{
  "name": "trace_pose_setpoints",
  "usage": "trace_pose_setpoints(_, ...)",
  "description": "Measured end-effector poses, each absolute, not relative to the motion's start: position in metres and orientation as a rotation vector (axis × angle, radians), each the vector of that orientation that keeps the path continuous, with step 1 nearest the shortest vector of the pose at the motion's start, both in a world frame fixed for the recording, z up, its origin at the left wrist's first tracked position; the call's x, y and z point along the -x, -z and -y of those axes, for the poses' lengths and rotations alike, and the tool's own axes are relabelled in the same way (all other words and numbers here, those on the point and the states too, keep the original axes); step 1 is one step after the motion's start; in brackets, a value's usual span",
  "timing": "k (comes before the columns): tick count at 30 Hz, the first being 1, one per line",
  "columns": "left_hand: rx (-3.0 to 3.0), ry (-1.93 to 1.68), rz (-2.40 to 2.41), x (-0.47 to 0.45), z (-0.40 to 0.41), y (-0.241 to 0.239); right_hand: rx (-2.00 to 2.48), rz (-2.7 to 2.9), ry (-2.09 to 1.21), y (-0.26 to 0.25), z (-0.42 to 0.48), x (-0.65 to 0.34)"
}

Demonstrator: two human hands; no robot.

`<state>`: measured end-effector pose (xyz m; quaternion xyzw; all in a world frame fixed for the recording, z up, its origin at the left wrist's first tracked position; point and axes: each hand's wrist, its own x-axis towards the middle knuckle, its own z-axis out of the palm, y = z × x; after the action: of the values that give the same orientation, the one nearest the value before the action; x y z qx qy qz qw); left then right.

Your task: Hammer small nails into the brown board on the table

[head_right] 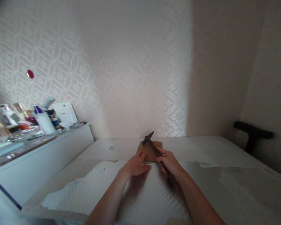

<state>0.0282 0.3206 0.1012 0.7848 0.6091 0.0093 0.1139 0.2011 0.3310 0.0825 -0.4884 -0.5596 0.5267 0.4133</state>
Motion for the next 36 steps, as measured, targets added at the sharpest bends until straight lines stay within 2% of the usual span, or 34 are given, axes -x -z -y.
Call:
trace_pose_setpoints(28,-2.302,-0.009,-1.792,-0.0282,-0.3203,-0.1018,1.241,1.474,-1.296,-0.0750,-0.3347,-0.2001)
trace_pose_setpoints(31,-2.306,0.012,-1.805,-0.0287,-0.3191,-0.1032,1.302,1.582,-1.111,-0.0743,-0.3347,-0.2016)
trace_pose_setpoints(36,-2.329,0.008,-1.806,-0.0287,-0.3171,-0.1036,1.598,1.732,-0.467,-0.0803,-0.3338,-0.2094)
